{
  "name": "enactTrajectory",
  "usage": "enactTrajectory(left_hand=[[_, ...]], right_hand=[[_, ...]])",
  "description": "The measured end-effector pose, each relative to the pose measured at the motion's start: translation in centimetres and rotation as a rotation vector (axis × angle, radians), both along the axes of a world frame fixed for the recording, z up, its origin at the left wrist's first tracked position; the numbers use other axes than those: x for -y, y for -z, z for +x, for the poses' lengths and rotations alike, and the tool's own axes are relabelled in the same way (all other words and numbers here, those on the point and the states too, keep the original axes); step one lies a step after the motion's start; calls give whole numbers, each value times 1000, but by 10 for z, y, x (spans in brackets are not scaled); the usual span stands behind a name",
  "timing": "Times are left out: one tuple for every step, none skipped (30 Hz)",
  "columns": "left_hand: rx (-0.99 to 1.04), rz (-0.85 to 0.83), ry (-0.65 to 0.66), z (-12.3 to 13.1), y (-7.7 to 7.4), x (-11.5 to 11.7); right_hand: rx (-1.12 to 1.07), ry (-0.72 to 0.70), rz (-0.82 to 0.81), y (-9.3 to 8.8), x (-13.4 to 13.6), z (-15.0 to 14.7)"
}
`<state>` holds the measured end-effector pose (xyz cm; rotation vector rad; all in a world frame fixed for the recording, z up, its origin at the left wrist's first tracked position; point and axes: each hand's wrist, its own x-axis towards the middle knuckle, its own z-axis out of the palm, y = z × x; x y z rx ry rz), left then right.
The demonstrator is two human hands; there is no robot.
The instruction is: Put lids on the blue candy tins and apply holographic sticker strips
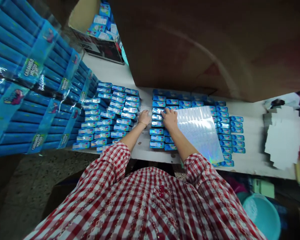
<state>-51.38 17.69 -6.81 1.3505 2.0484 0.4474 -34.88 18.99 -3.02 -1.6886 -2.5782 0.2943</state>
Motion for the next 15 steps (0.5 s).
enactTrajectory(left_hand=[[10, 47, -22, 0, -5, 4], [40, 110, -33, 1, -10, 10], [88, 178, -33, 5, -15, 17], [150, 236, -21, 11, -19, 26], [225, 278, 3, 19, -24, 36], [299, 293, 20, 28, -27, 46], [367, 282, 36, 37, -30, 54], [422, 270, 37, 46, -33, 60], [447, 273, 19, 54, -35, 62], [449, 291, -16, 60, -36, 61], [429, 325, -70, 63, -37, 56], [393, 362, -133, 64, -36, 48], [358, 388, -197, 63, -35, 38], [335, 388, -251, 60, -33, 27], [320, 365, -287, 57, -31, 15]], right_hand=[[-78, 81, 10, -1, 2, 11], [-155, 172, 26, -3, 5, 26], [-219, 263, 48, -5, 9, 44], [-267, 346, 72, -7, 13, 66], [-282, 400, 92, -10, 17, 91], [-288, 449, 111, -12, 21, 117], [-293, 497, 131, -14, 23, 144], [-306, 548, 151, -15, 23, 170], [-342, 614, 182, -15, 21, 195], [-372, 653, 201, -13, 18, 215], [-399, 672, 218, -11, 13, 232], [-424, 671, 230, -7, 8, 245], [-439, 648, 233, -4, 3, 253], [-447, 615, 231, 0, -1, 257], [-451, 582, 224, 3, -4, 259]])
